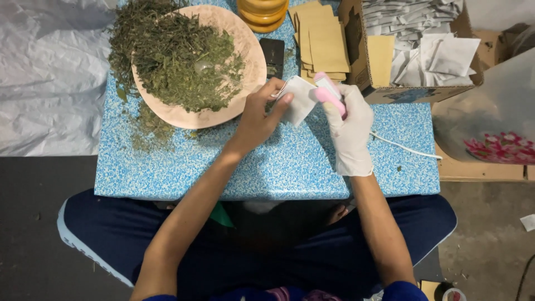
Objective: Sealing pre-filled tea bags using a handheld heat sealer at a production table.
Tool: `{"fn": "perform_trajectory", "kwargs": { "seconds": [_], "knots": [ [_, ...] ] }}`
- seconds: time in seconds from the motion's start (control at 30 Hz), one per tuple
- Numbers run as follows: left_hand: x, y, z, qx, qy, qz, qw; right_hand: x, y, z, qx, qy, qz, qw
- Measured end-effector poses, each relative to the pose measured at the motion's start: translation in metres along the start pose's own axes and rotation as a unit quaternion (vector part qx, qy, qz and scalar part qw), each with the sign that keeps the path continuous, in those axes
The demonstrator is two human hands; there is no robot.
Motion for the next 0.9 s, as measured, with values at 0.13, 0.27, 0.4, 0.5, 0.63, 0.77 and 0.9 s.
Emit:
{"fn": "perform_trajectory", "kwargs": {
  "seconds": [0.13, 0.27, 0.4, 0.5, 0.63, 0.77, 0.9],
  "knots": [
    [0.003, 0.0, -0.001, -0.003, 0.006, 0.0, 1.0, -0.018, -0.012, -0.006, 0.046, -0.022, -0.029, 0.998],
    [0.01, 0.005, -0.005, -0.007, 0.008, -0.008, 1.0, -0.027, -0.024, -0.014, 0.062, 0.087, 0.039, 0.993],
    [0.021, 0.007, -0.009, -0.011, 0.004, -0.008, 1.0, -0.027, -0.02, -0.015, 0.066, 0.088, 0.056, 0.992],
    [0.012, 0.003, -0.01, -0.008, 0.01, -0.043, 0.999, 0.004, -0.025, -0.001, 0.059, 0.093, 0.092, 0.99],
    [0.002, -0.006, -0.011, -0.013, 0.011, -0.06, 0.998, 0.005, -0.026, 0.004, 0.043, 0.1, 0.112, 0.988],
    [0.007, 0.006, -0.012, -0.017, 0.014, -0.074, 0.997, 0.011, -0.018, 0.001, 0.054, 0.086, 0.122, 0.987],
    [0.01, 0.006, -0.014, -0.01, 0.012, -0.072, 0.997, 0.002, -0.018, -0.003, 0.045, 0.099, 0.121, 0.987]
  ]
}}
Point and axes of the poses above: each hand's wrist, its own y-axis away from the middle knuckle, its own z-axis out of the back of the hand, x = y × z, the point moved 4 cm from there along -y, towards the middle knuckle, and after that the axes turned 14 degrees about -z, right-handed, at the moved point
